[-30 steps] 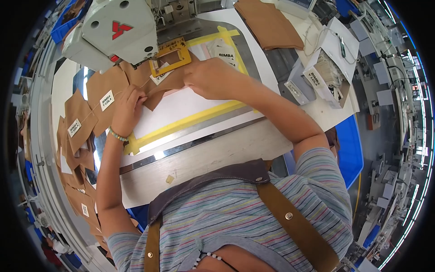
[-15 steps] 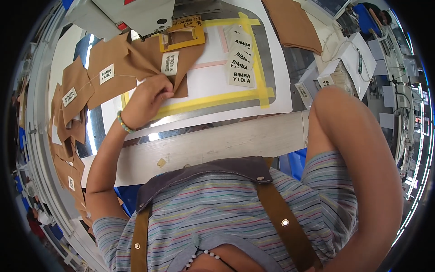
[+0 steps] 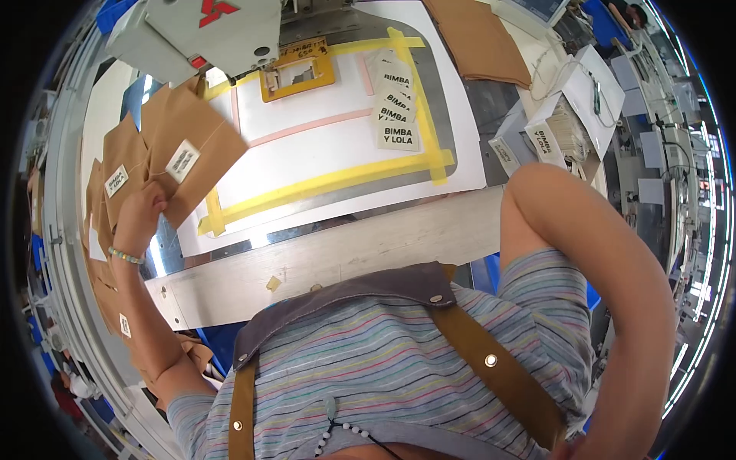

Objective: Sewing brand labels onto leather patches using an industrial sewing machine.

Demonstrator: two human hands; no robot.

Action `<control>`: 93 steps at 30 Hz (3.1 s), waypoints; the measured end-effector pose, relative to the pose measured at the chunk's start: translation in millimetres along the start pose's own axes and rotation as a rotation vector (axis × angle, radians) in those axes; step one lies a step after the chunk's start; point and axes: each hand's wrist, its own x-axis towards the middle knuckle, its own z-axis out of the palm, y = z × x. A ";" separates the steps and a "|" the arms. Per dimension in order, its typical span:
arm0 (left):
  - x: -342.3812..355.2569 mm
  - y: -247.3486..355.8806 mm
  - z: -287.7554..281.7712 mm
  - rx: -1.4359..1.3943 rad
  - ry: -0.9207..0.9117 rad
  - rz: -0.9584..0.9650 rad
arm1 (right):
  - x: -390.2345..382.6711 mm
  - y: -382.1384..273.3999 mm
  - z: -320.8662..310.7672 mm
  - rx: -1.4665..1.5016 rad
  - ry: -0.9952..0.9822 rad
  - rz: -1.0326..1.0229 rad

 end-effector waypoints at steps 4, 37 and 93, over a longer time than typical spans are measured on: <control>-11.9 -0.1 -15.6 -0.189 0.230 -0.130 | 38.0 119.1 -62.2 0.014 0.005 -0.028; 59.3 65.6 16.2 -0.074 0.719 0.129 | -242.7 180.3 -118.6 -1.496 0.840 1.911; 123.8 147.8 64.8 0.311 0.624 0.580 | -131.9 303.4 -114.5 -1.903 0.341 1.140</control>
